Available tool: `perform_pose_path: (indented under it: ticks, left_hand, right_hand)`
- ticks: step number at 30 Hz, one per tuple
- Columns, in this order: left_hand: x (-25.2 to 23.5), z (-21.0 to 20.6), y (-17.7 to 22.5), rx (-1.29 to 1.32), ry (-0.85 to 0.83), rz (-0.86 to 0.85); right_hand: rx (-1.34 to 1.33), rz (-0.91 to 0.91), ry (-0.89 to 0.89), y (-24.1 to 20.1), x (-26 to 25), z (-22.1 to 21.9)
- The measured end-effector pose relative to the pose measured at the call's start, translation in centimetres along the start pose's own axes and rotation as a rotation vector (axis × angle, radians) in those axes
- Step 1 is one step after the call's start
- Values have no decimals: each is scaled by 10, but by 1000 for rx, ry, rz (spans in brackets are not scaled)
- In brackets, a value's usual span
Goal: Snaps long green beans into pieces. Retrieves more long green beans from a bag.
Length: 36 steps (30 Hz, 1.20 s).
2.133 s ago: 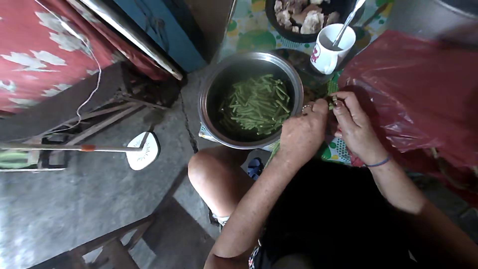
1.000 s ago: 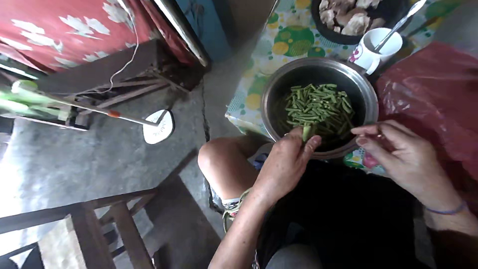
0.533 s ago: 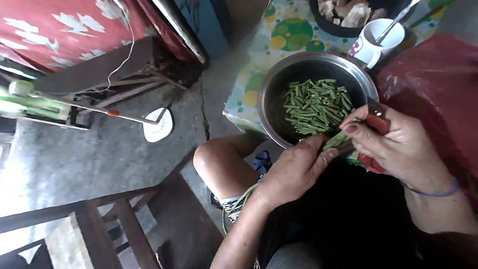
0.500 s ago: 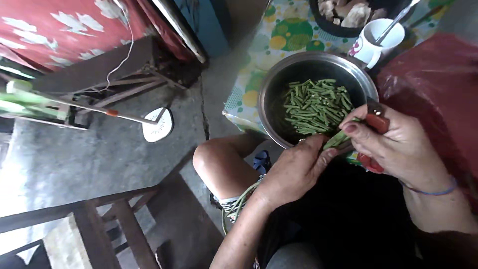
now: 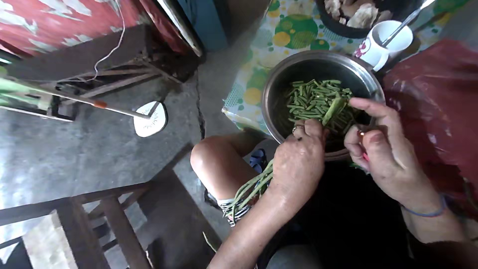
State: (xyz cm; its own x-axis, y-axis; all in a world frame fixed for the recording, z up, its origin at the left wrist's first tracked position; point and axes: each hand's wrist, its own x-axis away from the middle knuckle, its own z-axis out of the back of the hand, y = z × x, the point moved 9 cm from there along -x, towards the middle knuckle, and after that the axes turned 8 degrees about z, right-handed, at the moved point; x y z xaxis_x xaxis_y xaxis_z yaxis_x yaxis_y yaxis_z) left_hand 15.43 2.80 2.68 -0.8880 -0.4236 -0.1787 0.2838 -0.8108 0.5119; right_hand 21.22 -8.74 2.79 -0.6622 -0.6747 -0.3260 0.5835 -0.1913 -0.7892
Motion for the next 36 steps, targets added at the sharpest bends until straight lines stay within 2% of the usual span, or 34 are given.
perform_pose_path:
  ticks: [3, 6, 9, 15, 24, 27, 33, 34, 36]
  left_hand:
    - [-1, -3, 0, -52, 80, 28]
    - [0, -5, 7, -81, 123, 10]
    - [3, -7, 13, -113, 131, -2]
    - [5, -7, 18, -152, 176, -17]
    - [3, -19, 20, -224, 203, -57]
    - [1, -20, 16, -170, 159, -77]
    - [-1, -18, 10, -59, 116, -124]
    - [-3, -17, 7, 6, 49, -129]
    - [-9, -17, -2, 178, -208, -106]
  right_hand:
    - [-227, -112, 12, 2, 5, -6]
    - [-315, -231, -47, 7, 11, -16]
    - [-315, -287, -14, 12, 14, -17]
    - [-181, -197, 42, 9, 10, -14]
    - [-280, -372, 171, 25, 8, -23]
    - [-432, -484, 167, 27, 5, -27]
    - [-467, -472, 141, 26, 3, -28]
    - [-454, -422, 117, 26, 2, -28]
    - [-438, -300, 43, 24, 1, -26]
